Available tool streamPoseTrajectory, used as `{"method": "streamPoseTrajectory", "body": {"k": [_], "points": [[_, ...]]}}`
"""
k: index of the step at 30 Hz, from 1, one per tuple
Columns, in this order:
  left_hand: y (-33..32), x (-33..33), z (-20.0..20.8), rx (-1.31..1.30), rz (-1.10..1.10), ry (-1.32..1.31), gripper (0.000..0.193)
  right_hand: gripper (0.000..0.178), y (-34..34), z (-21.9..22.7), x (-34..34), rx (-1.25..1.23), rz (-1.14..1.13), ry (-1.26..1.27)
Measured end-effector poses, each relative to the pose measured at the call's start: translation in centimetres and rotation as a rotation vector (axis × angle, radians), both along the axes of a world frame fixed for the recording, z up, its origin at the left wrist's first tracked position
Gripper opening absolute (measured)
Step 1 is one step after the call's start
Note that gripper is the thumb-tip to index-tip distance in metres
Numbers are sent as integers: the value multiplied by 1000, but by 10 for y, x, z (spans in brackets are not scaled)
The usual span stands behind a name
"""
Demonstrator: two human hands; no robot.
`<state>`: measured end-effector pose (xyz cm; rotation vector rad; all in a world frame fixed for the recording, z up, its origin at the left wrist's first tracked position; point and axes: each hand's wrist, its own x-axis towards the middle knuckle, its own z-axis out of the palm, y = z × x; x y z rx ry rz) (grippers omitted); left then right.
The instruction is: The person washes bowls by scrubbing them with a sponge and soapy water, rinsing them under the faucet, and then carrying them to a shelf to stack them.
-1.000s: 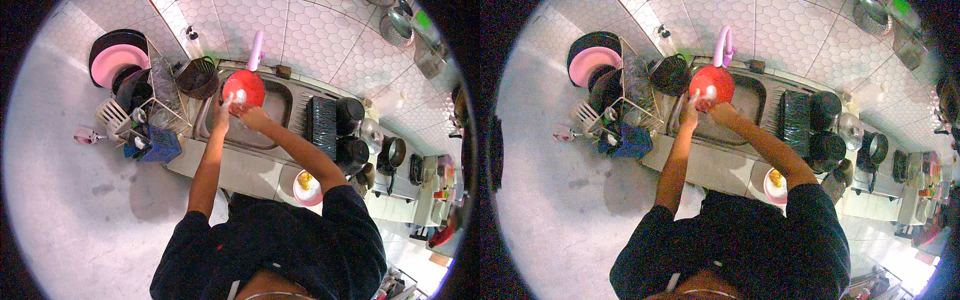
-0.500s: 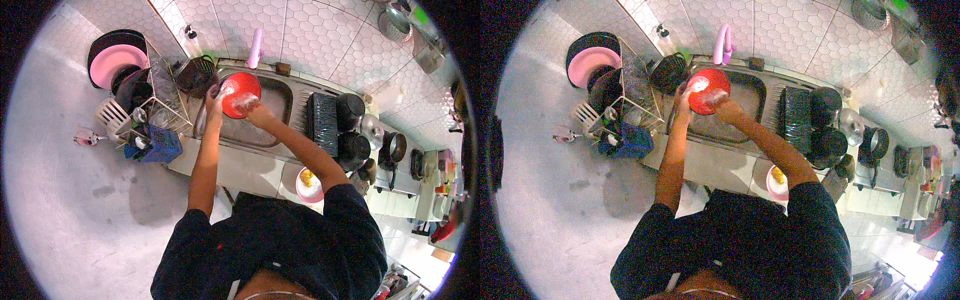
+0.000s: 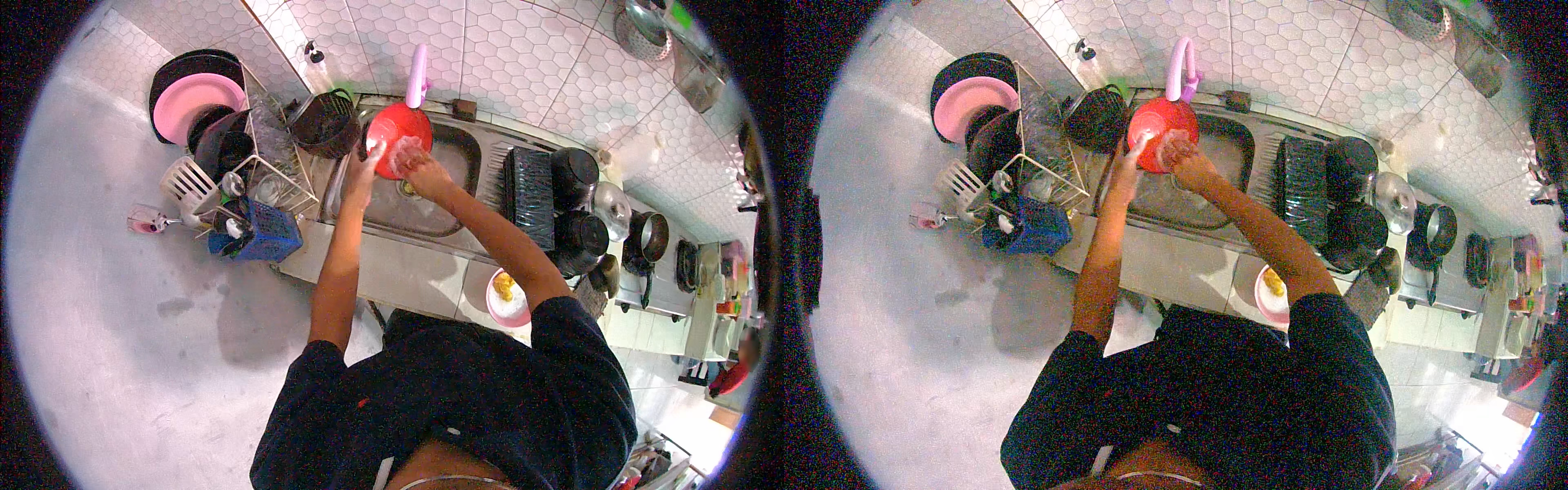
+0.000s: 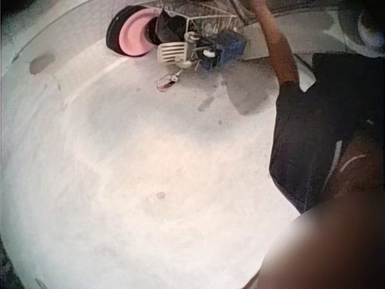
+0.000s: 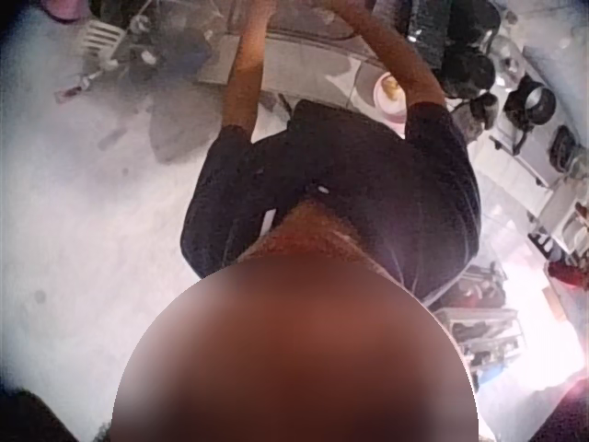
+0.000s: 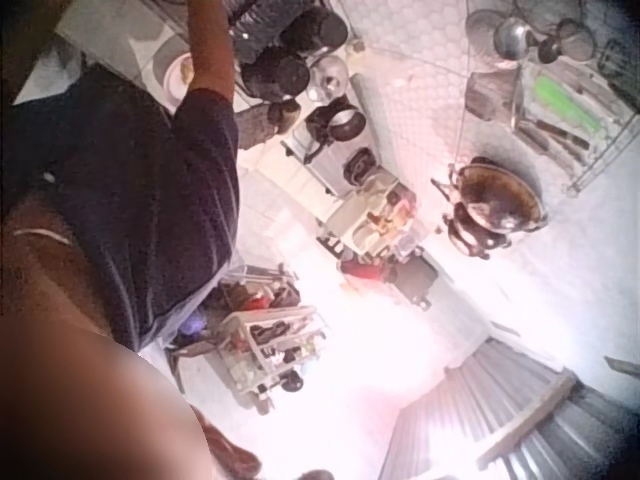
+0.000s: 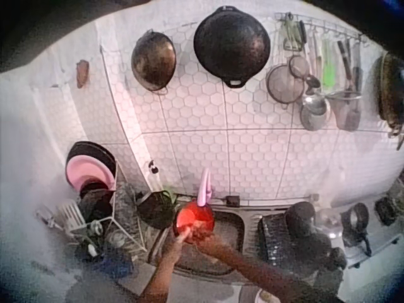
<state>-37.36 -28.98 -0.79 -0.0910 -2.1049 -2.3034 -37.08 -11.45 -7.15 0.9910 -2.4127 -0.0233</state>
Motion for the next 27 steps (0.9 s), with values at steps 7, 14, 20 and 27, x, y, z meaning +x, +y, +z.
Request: {"method": "streamPoseTrajectory", "body": {"k": [7, 14, 20, 27], "points": [[-22, -1, -42, 368, 13, -211, 59, 46, -24, 18, 26, -157, 25, -577], [12, 13, -28, 158, -72, 6, 73, 50, -8, -19, 2, -133, -21, -142], [-9, 11, -20, 89, 87, -32, 76, 51, -1, 10, 11, -89, 0, -231], [24, 19, -10, 13, 66, -150, 78, 48, -1, -29, -8, 106, -90, -265]]}}
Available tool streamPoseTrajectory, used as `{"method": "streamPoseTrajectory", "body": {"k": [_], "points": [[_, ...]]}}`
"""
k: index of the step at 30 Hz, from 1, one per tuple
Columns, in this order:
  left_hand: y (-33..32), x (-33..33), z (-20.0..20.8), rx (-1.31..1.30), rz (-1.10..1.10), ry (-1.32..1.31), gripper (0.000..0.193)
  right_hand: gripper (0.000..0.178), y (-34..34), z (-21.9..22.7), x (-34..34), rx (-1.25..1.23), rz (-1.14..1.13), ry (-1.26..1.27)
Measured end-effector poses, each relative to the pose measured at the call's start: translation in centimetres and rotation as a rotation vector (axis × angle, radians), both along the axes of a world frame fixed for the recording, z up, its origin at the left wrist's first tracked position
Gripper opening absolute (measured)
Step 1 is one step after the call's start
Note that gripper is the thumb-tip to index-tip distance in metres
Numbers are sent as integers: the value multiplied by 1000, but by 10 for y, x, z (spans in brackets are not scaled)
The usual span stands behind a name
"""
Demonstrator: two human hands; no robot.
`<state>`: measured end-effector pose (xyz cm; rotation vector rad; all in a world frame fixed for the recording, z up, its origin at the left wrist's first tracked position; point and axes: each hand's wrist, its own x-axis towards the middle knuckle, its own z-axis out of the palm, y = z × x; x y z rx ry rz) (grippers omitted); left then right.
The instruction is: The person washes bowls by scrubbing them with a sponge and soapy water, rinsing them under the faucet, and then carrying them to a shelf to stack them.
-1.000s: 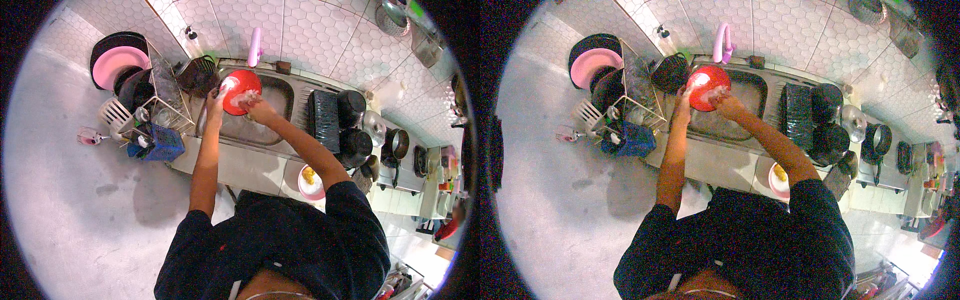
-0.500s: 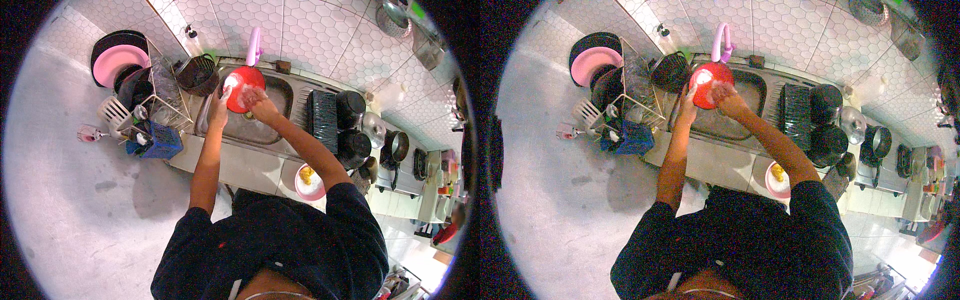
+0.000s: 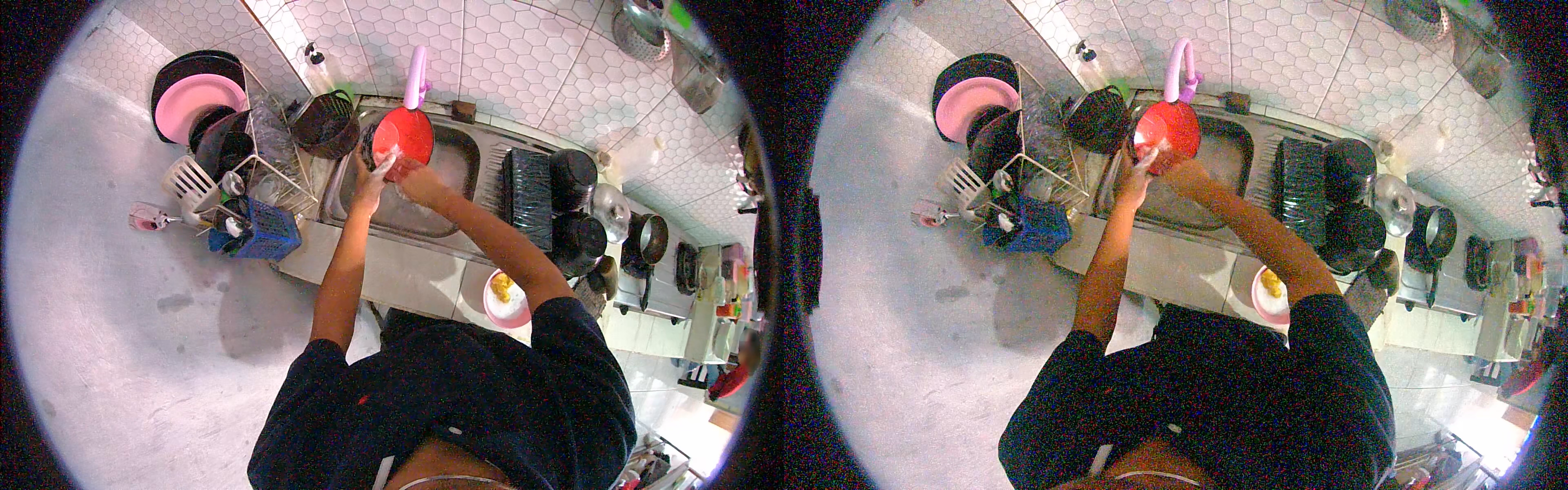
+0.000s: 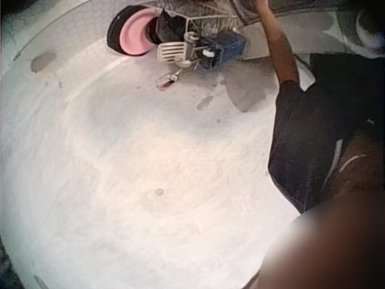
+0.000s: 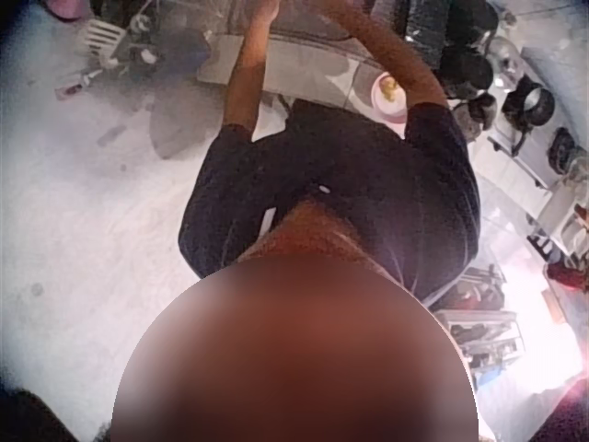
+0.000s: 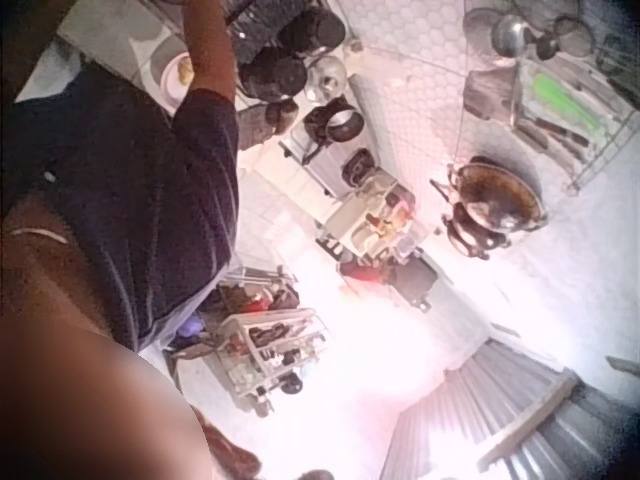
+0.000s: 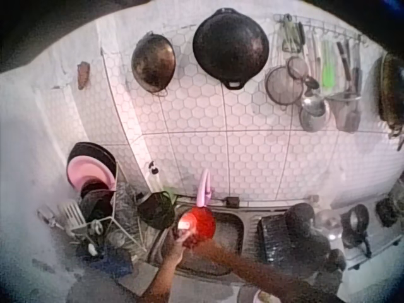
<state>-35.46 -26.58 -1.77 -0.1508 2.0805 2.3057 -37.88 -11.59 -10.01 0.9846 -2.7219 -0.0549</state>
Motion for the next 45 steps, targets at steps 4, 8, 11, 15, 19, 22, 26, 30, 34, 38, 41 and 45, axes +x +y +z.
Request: {"method": "streamPoseTrajectory", "body": {"k": [4, 8, 11, 15, 19, 22, 26, 30, 34, 38, 41, 45], "points": [[-70, -15, -38, 5, 88, 130, 85, 41, -30, 38, 21, -287, 225, -274], [-30, -1, -4, -67, 93, 7, 84, 29, -1, 17, -19, -868, 47, -416], [1, 2, 6, 19, 161, -31, 83, 24, 4, 12, -58, -1336, -229, -570], [12, -3, 11, 141, 246, -16, 80, 29, -15, 23, -91, -1505, -405, -558], [31, -12, 21, 173, 301, 126, 76, 29, -12, 24, -112, -1238, -401, -28], [40, -8, 30, 125, 282, 37, 76, 27, -5, 28, -111, -1396, -652, -372], [15, -12, 5, 146, 369, 60, 75, 33, -19, 46, -83, -704, -203, -82], [26, -6, 2, 87, 303, 117, 71, 47, -13, 26, -69, -620, -459, -26], [27, -19, -9, 183, 238, 162, 69, 54, 12, 30, -93, -868, -356, -136], [11, -24, -6, 127, 293, 67, 69, 52, 15, 53, -68, -758, -134, -506], [-16, -33, 5, -3, 375, 97, 68, 50, -9, 68, -17, -495, 182, -222], [-46, -50, 4, 22, 319, 65, 66, 49, -11, 85, 2, -540, 473, -83]]}}
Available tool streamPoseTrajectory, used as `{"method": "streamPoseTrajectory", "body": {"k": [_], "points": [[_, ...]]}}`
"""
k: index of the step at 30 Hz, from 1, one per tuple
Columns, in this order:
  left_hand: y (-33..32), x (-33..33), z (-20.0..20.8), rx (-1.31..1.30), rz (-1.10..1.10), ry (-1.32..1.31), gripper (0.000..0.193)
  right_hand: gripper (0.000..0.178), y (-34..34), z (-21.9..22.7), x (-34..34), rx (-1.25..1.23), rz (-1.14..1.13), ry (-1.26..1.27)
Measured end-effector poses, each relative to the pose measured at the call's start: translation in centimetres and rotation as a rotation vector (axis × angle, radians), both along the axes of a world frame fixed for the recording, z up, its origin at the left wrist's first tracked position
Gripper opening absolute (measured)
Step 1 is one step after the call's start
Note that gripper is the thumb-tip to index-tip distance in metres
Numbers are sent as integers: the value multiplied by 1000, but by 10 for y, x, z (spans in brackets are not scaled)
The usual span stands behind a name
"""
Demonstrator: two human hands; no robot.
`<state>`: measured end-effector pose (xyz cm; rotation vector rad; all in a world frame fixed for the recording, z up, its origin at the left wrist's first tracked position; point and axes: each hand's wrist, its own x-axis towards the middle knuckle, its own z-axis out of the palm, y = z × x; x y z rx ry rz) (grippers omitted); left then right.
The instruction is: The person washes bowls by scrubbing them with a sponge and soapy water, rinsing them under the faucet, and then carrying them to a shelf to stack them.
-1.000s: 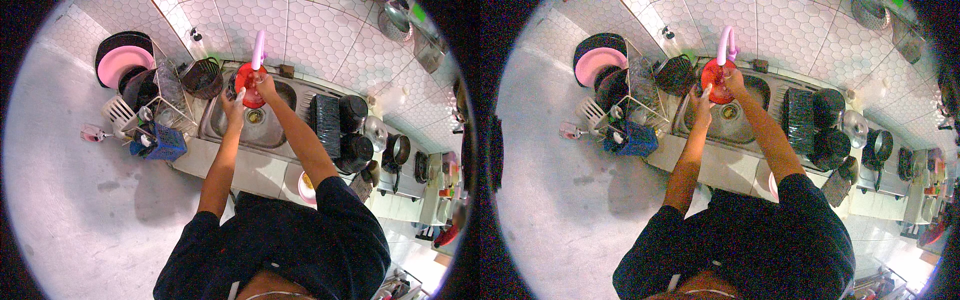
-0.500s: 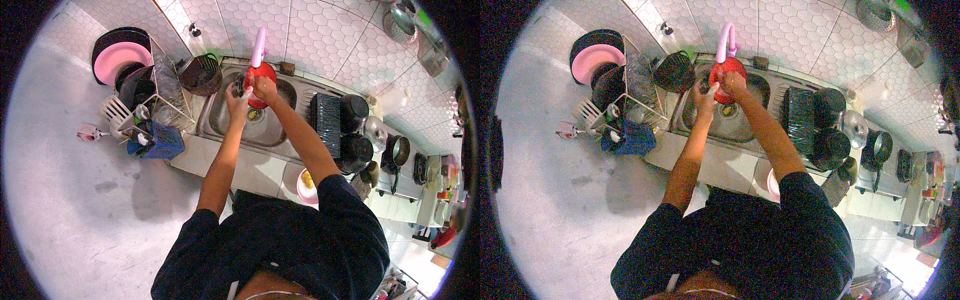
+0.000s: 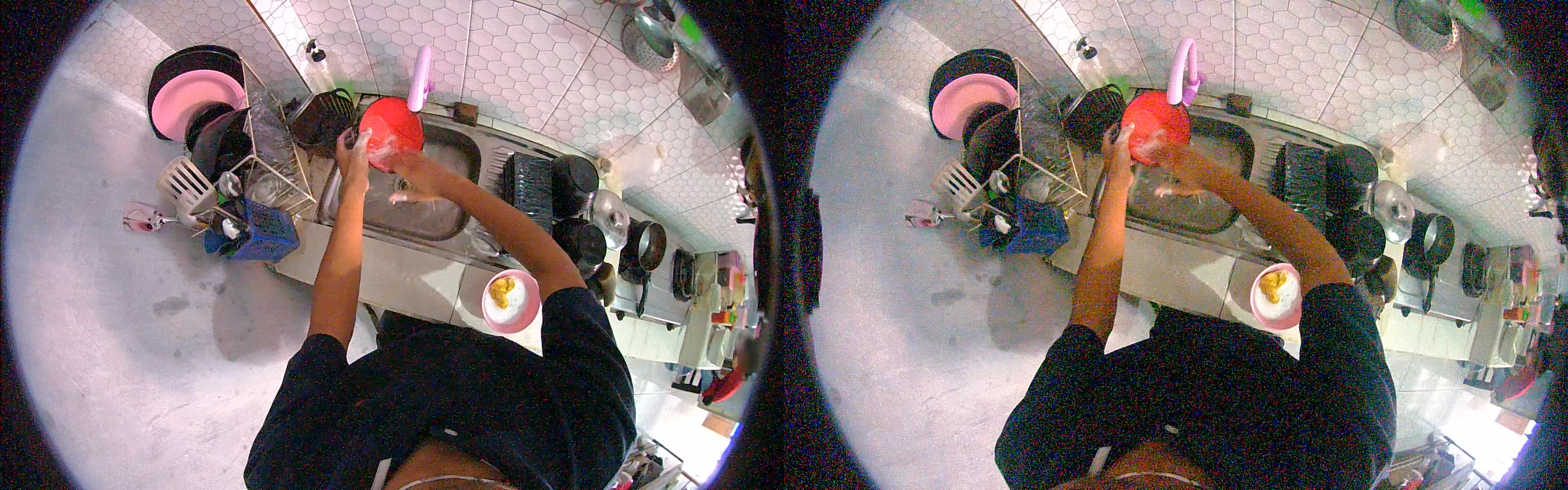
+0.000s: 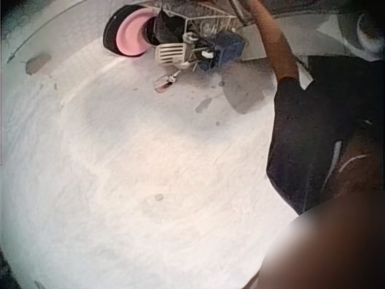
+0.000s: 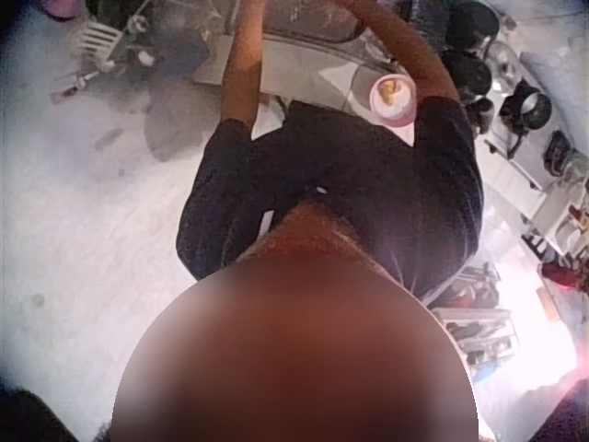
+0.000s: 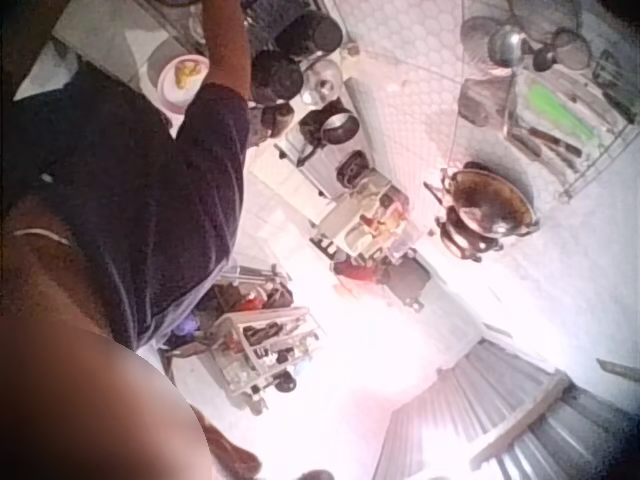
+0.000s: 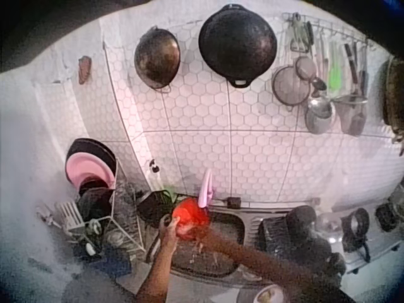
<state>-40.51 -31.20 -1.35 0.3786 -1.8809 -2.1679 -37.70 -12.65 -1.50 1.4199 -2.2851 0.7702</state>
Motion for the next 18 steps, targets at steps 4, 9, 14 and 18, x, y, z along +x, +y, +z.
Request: {"method": "streamPoseTrajectory", "body": {"k": [4, 9, 14, 18], "points": [[34, 7, 22, 16, -152, -93, 70, 53, 30, -34, -25, 371, -421, 377], [36, 30, 10, -314, -118, 244, 73, 48, -15, -5, 9, 418, -279, -395], [26, 25, 8, -103, -99, 15, 77, 44, 13, -40, 8, 256, -255, -130], [14, 18, -1, -198, -56, 16, 91, 43, 1, -51, -3, 280, -375, 227]]}}
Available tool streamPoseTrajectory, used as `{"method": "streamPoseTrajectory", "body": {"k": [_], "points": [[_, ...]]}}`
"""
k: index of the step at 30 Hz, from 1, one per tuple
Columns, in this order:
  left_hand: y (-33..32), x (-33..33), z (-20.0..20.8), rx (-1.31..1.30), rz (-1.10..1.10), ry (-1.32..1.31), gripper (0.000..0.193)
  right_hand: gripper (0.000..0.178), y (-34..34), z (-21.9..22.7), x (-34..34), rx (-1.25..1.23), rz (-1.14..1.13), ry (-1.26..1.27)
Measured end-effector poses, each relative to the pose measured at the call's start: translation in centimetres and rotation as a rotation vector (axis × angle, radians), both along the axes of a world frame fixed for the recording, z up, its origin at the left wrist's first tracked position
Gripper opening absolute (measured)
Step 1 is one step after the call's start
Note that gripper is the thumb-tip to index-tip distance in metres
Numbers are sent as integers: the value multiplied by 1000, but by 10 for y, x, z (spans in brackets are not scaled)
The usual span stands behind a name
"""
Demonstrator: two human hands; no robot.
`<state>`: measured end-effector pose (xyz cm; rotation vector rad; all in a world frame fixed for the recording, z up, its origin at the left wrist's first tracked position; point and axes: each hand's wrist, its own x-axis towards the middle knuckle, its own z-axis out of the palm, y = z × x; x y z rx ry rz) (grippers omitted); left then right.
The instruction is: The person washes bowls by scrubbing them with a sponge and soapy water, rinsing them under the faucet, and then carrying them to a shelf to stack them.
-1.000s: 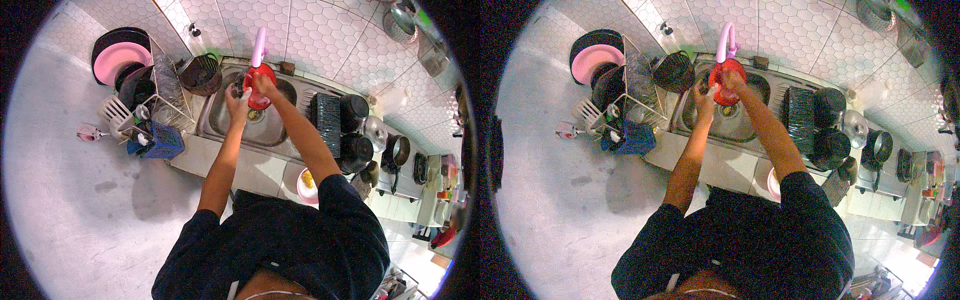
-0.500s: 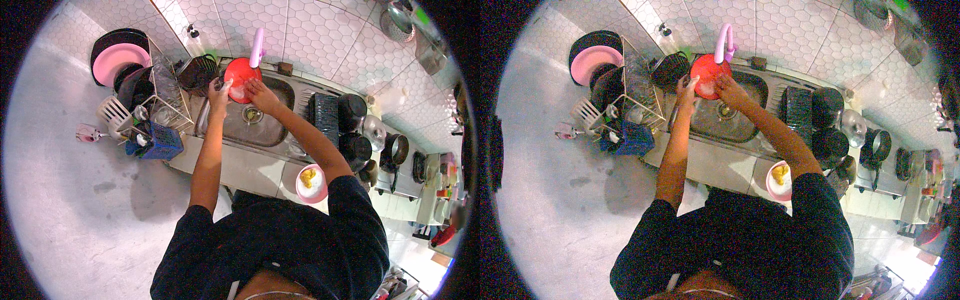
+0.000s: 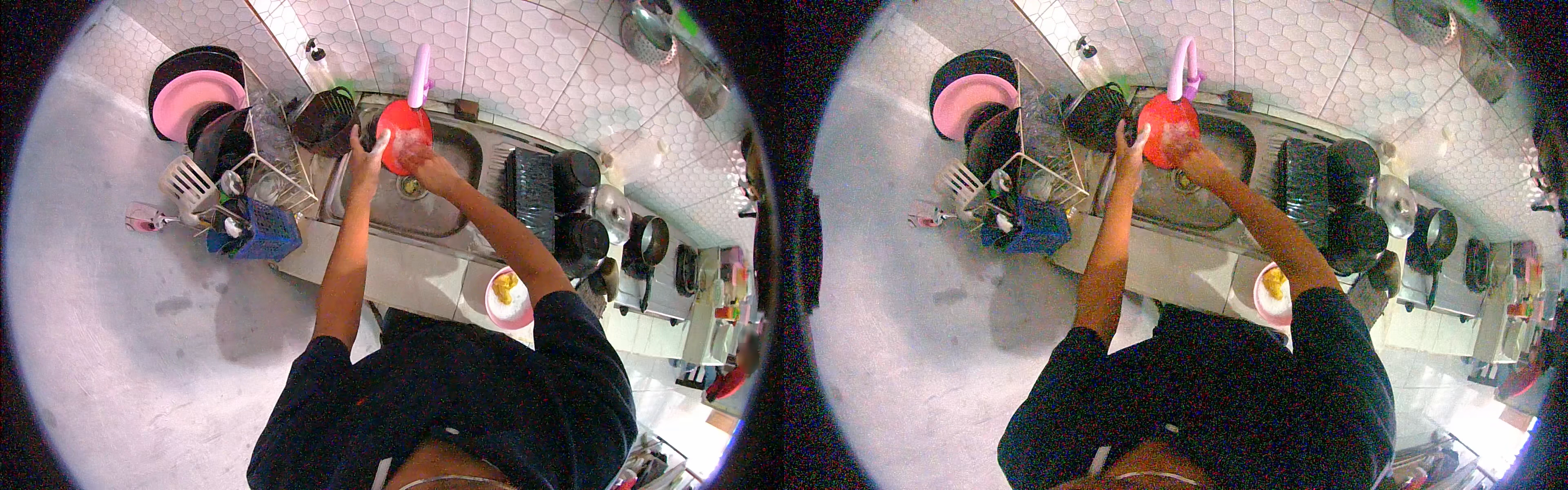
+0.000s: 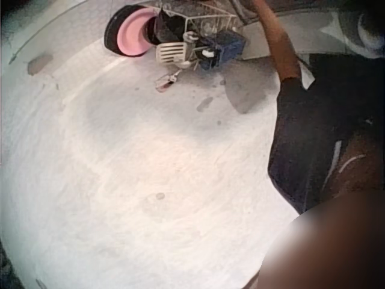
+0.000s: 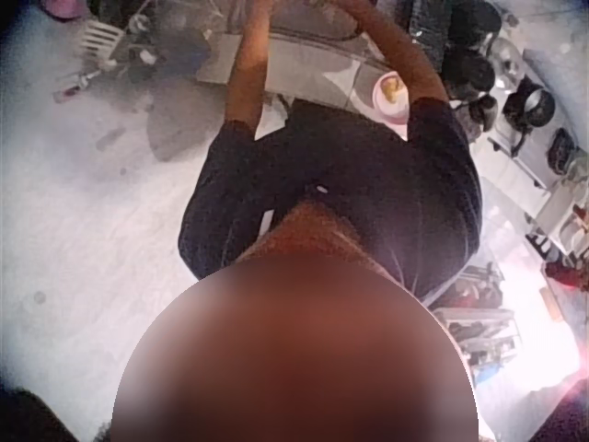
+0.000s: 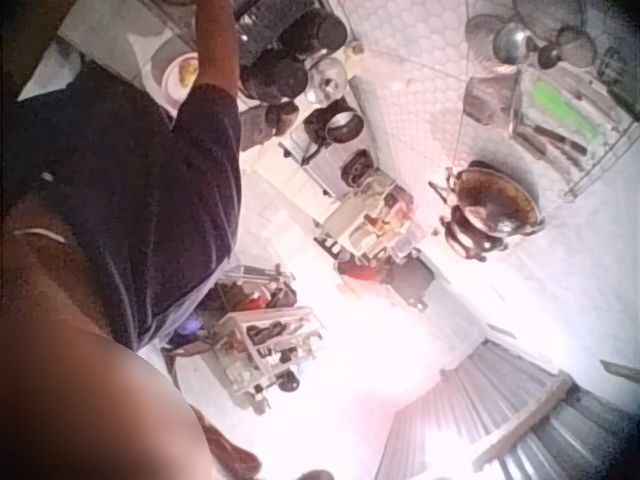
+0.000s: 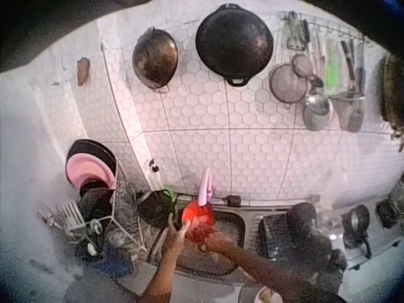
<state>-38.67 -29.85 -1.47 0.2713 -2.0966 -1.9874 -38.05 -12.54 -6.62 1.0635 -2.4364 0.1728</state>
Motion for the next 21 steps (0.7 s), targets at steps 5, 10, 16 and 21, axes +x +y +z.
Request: {"method": "streamPoseTrajectory", "body": {"k": [5, 10, 16, 21], "points": [[29, 11, -9, -112, -152, 261, 87, 44, -3, -41, -10, -36, -157, -648], [17, 19, 39, -38, -185, -40, 77, 40, 14, -24, -4, -152, 104, -213], [37, 16, -3, 107, -233, 199, 79, 48, -2, -17, 2, -150, -97, -238], [9, 2, 14, 125, -157, -51, 87, 49, 9, -10, 7, -204, 9, -326]]}}
